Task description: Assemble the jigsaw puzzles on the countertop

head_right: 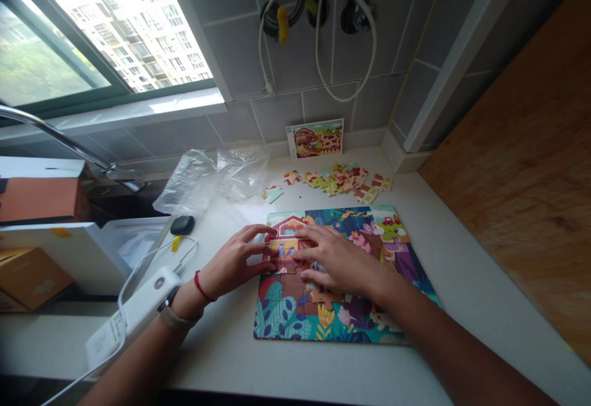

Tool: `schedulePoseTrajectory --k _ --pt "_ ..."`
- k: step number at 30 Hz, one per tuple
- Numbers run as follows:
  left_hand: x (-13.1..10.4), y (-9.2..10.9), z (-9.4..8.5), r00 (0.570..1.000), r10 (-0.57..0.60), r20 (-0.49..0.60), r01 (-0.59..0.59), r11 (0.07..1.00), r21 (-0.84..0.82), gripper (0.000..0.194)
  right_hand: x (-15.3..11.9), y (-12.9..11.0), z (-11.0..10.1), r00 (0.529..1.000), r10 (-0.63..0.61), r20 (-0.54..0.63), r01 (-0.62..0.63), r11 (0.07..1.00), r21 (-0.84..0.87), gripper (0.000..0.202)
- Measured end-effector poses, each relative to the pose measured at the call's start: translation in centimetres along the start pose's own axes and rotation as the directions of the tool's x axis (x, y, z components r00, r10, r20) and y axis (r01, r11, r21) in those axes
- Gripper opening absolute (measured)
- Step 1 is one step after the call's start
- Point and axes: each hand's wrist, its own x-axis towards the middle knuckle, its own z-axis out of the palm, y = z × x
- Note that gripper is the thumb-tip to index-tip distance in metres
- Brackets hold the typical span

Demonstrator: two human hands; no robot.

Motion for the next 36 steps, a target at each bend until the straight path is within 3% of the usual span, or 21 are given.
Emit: schedulePoseTrajectory --k 10,17,23,29,36 --pt "-0.3 -0.2 -0.4 0.999 0.046 0.008 -0.046 0.998 0.046 0.016 0.0 0.0 -0.2 0.999 0.022 0.035 -0.021 1.000 -0.018 0.041" --pt "-0.6 -1.3 -1.5 0.984 0.032 0.173 -0.032 0.999 -0.005 0.037 -0.2 0.0 -0.2 1.000 0.006 0.023 -0.006 1.000 0.004 0.036" --pt "-0.6 -2.0 -1.6 0.978 0.049 0.202 -0.033 0.996 -0.084 0.040 -0.2 -0.1 -0.4 1.000 0.004 0.018 -0.005 1.000 0.010 0.036" --pt "-0.7 -3.0 -1.2 0.981 -0.041 0.191 0.072 0.984 -0.162 0.090 0.0 -0.4 -0.8 0.998 0.018 0.064 -0.018 1.000 0.001 0.041" --pt "-0.5 -3.2 -1.2 0.968 -0.091 0.232 0.135 0.974 -0.183 0.103 0.0 0.1 -0.7 0.999 0.004 0.052 -0.005 1.000 0.020 0.042"
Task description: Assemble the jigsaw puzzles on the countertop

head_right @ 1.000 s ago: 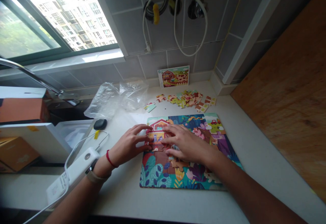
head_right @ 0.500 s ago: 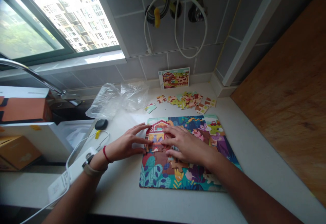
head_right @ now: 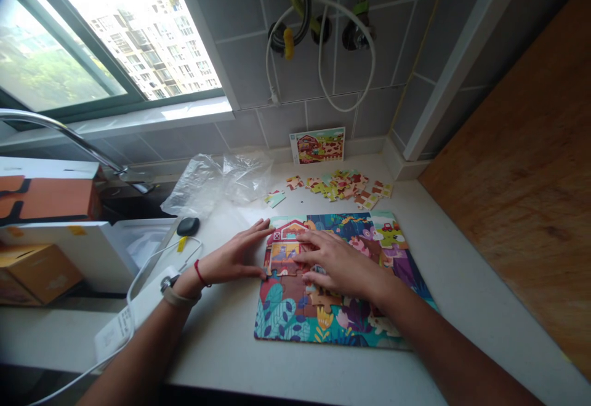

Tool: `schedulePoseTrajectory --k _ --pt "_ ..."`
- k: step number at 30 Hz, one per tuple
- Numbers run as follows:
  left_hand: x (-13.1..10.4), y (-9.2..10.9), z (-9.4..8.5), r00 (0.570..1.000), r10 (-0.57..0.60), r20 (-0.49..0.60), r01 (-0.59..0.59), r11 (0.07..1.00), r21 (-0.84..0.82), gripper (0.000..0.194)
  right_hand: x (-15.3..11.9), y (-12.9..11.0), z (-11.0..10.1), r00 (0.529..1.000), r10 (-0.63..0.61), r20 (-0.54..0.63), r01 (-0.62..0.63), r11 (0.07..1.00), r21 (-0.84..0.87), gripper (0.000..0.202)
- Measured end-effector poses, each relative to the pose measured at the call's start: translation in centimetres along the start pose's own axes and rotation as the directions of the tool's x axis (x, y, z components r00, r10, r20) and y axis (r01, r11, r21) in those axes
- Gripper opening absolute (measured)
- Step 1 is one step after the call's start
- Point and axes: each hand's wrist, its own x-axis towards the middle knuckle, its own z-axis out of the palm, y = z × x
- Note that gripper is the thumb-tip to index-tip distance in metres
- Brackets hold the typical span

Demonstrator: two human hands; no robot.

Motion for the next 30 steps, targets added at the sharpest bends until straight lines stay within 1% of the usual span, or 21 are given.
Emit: schedulePoseTrajectory --k 4,8,12,15,17,18,19,20,21,23,25,26,28,29,30 --pt "0.1 0.0 0.0 1.000 -0.001 -0.006 0.001 1.000 -0.009 0.102 -0.1 0.1 0.0 1.000 0.024 -0.002 -0.024 1.000 -0.019 0.040" --pt "0.2 0.0 -0.1 1.000 0.013 -0.016 -0.013 1.000 -0.026 0.100 -0.2 0.1 -0.1 1.000 0.013 -0.002 -0.013 0.999 -0.039 0.039" --pt "0.1 -0.4 -0.2 1.000 0.020 0.006 -0.019 0.999 -0.039 0.103 -0.2 0.0 -0.1 1.000 0.013 -0.017 -0.013 0.999 -0.032 0.039" --pt "0.1 -0.6 -0.2 1.000 0.023 0.015 -0.022 0.998 -0.055 0.104 -0.3 0.0 0.0 0.999 -0.010 -0.045 0.010 1.000 -0.010 0.041" --pt "0.1 -0.6 -0.3 1.000 0.023 0.018 -0.022 0.998 -0.065 0.104 -0.3 0.1 -0.2 0.996 -0.009 -0.092 0.012 1.000 0.024 0.046" --pt "0.1 -0.6 -0.4 1.000 0.022 0.021 -0.021 0.997 -0.068 0.104 -0.3 0.2 -0.5 0.990 0.009 -0.138 -0.003 0.999 0.044 0.048" --pt "0.1 -0.6 -0.4 0.999 0.021 0.025 -0.019 0.997 -0.069 0.105 -0.3 0.3 -0.9 0.978 0.041 -0.207 -0.028 0.997 0.065 0.049" --pt "0.1 -0.6 -0.5 0.999 0.019 0.030 -0.017 0.997 -0.070 0.105 -0.3 0.5 -1.4 0.952 0.081 -0.294 -0.058 0.995 0.086 0.047" --pt "0.0 -0.6 -0.5 0.999 0.018 0.035 -0.016 0.997 -0.069 0.105 -0.4 0.8 -2.1 0.912 0.123 -0.393 -0.087 0.990 0.108 0.045" --pt "0.0 -0.7 -0.5 0.999 0.019 0.039 -0.016 0.997 -0.072 0.105 -0.6 1.7 -3.8 0.793 0.190 -0.579 -0.120 0.980 0.157 0.038" --pt "0.0 -0.9 -0.5 0.999 0.022 0.036 -0.019 0.997 -0.076 0.106 -1.2 2.9 -5.4 0.647 0.254 -0.719 -0.116 0.965 0.236 0.035" --pt "0.0 -0.9 -0.4 0.999 0.023 0.031 -0.020 0.997 -0.076 0.107 -1.7 3.6 -6.2 0.563 0.301 -0.770 -0.104 0.950 0.295 0.036" --pt "0.0 -1.1 -0.3 0.999 0.028 0.025 -0.026 0.997 -0.074 0.107 -3.2 4.9 -7.1 0.379 0.440 -0.814 -0.060 0.890 0.453 0.039" --pt "0.0 -1.3 -0.2 0.999 0.032 0.021 -0.030 0.997 -0.072 0.107 -4.2 5.4 -7.3 0.292 0.521 -0.802 -0.030 0.843 0.536 0.041" --pt "0.0 -1.4 -0.1 0.999 0.036 0.019 -0.034 0.997 -0.072 0.107 -5.3 5.7 -7.3 0.225 0.601 -0.767 0.002 0.787 0.617 0.042"
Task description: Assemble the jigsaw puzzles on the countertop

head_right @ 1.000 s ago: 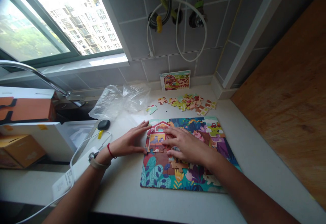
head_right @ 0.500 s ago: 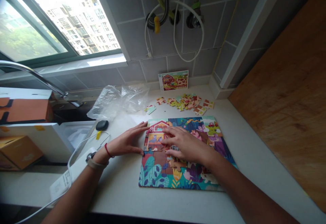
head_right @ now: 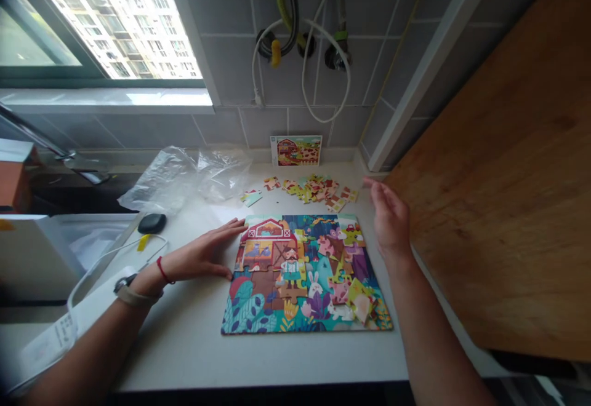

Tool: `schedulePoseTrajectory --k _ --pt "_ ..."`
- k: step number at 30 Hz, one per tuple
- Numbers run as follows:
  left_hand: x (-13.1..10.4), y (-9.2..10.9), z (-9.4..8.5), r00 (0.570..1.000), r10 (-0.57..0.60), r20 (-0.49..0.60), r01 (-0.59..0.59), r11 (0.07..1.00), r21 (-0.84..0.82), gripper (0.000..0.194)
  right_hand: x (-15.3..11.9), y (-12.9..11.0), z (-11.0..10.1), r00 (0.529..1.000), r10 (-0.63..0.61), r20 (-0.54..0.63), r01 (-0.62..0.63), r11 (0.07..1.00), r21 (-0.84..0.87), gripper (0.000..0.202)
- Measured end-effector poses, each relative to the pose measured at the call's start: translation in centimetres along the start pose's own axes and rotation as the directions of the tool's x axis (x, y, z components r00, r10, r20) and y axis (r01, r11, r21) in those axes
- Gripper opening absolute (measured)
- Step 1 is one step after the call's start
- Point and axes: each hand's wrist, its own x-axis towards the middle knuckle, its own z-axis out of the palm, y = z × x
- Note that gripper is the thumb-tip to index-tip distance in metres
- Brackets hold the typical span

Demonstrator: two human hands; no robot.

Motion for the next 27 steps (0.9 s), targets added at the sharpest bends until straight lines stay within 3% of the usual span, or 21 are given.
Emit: schedulePoseTrajectory --k 1,4,8,12,23,27 --pt "0.0 -0.1 0.1 1.000 0.002 -0.002 -0.002 1.000 0.001 0.107 -0.4 0.3 -1.1 0.996 0.082 -0.046 -0.080 0.996 0.049 0.045" --pt "-0.1 -0.6 0.2 1.000 0.000 0.001 0.000 1.000 0.014 0.107 -3.1 0.8 -4.1 0.959 0.282 -0.039 -0.277 0.956 0.097 0.047" --pt "-0.2 -1.0 0.4 1.000 0.010 -0.002 -0.010 1.000 0.027 0.107 -7.4 0.6 -5.9 0.892 0.438 0.115 -0.449 0.888 0.099 0.049" --pt "-0.2 -1.0 0.5 1.000 0.011 -0.008 -0.011 0.999 0.033 0.108 -9.2 0.1 -6.0 0.891 0.413 0.188 -0.437 0.892 0.111 0.049" --pt "0.0 -1.6 0.9 0.999 0.027 -0.029 -0.027 1.000 -0.006 0.108 -8.6 -0.2 -6.1 0.858 0.396 0.328 -0.422 0.906 0.011 0.058" --pt "-0.1 -1.8 1.0 0.999 0.030 -0.043 -0.031 0.999 -0.022 0.108 -8.4 -0.1 -6.1 0.879 0.330 0.344 -0.295 0.943 -0.153 0.056"
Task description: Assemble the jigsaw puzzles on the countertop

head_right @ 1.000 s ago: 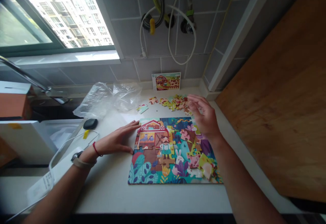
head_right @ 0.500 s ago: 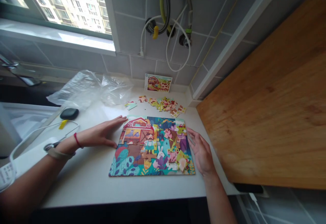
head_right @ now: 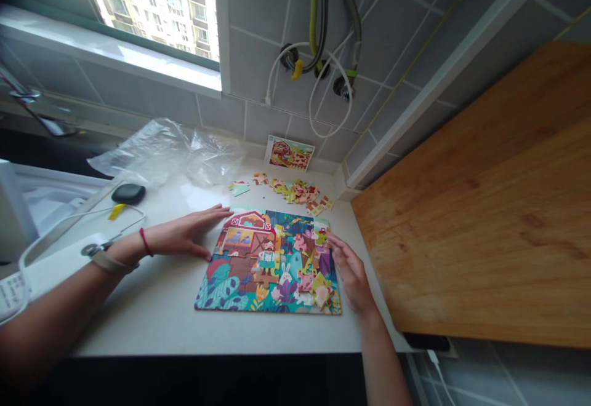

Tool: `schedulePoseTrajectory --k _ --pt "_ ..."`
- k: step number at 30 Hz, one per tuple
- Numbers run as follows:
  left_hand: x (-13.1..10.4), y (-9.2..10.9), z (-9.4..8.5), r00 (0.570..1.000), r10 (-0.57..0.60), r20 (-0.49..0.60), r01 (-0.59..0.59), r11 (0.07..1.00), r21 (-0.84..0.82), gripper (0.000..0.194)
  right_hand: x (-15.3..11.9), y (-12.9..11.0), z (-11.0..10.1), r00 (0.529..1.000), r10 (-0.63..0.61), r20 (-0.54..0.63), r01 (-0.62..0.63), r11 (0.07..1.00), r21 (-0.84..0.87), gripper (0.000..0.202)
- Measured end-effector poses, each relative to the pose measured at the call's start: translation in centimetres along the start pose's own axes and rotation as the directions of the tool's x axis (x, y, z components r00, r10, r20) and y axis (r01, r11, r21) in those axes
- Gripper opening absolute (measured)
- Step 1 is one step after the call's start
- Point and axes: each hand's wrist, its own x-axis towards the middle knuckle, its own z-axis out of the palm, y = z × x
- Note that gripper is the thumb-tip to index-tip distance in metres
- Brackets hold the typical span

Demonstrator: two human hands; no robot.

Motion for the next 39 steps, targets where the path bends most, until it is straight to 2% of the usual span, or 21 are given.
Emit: schedulePoseTrajectory --k 3,4,6,9,11,13,18,23,26,29,34,37,39 --pt "-0.1 -0.2 -0.1 1.000 -0.017 -0.025 0.017 1.000 -0.012 0.111 0.8 -0.3 0.0 0.983 -0.167 -0.073 0.135 0.936 -0.324 0.052" --pt "-0.1 -0.2 -0.1 0.999 -0.025 -0.029 0.024 0.999 -0.021 0.111 1.1 -0.5 0.2 0.973 -0.222 -0.061 0.176 0.888 -0.426 0.050" --pt "0.0 0.0 -0.3 0.999 -0.031 -0.036 0.029 0.999 -0.043 0.111 1.7 -1.1 1.0 0.959 -0.277 0.056 0.257 0.776 -0.576 0.045" --pt "0.3 0.8 -0.4 0.997 -0.002 -0.081 -0.002 0.998 -0.057 0.105 2.5 -2.0 2.6 0.931 -0.242 0.273 0.365 0.615 -0.699 0.046" --pt "0.6 1.7 -0.3 0.990 0.043 -0.133 -0.050 0.998 -0.047 0.095 2.8 -2.3 3.5 0.920 -0.200 0.336 0.390 0.531 -0.752 0.049" --pt "1.0 2.6 0.0 0.976 0.104 -0.193 -0.111 0.994 -0.026 0.080 3.0 -2.2 4.0 0.918 -0.170 0.357 0.394 0.484 -0.781 0.050" --pt "1.6 4.1 1.1 0.928 0.220 -0.302 -0.220 0.975 0.034 0.051 3.1 -1.8 4.2 0.915 -0.183 0.360 0.403 0.478 -0.780 0.044" --pt "1.7 4.5 1.2 0.907 0.263 -0.329 -0.261 0.964 0.052 0.043 1.2 -2.8 5.5 0.892 -0.310 0.329 0.446 0.493 -0.747 0.044" --pt "1.5 4.9 1.0 0.904 0.277 -0.325 -0.288 0.957 0.015 0.040 -0.7 -3.7 7.4 0.840 -0.362 0.404 0.541 0.514 -0.666 0.045" --pt "1.5 5.5 1.0 0.902 0.318 -0.290 -0.341 0.939 -0.032 0.039 -2.2 -4.6 9.6 0.768 -0.406 0.495 0.640 0.518 -0.568 0.047" --pt "1.7 6.6 2.0 0.904 0.367 -0.220 -0.403 0.902 -0.155 0.039 -2.6 -5.5 12.5 0.652 -0.489 0.579 0.755 0.488 -0.438 0.056" --pt "1.7 6.9 3.2 0.940 0.285 -0.189 -0.335 0.876 -0.347 0.036 -2.4 -5.7 13.3 0.603 -0.516 0.608 0.794 0.461 -0.396 0.058" --pt "1.7 7.1 3.7 0.970 0.217 -0.109 -0.240 0.789 -0.565 0.043 -2.2 -5.8 13.4 0.593 -0.523 0.612 0.802 0.447 -0.395 0.058"
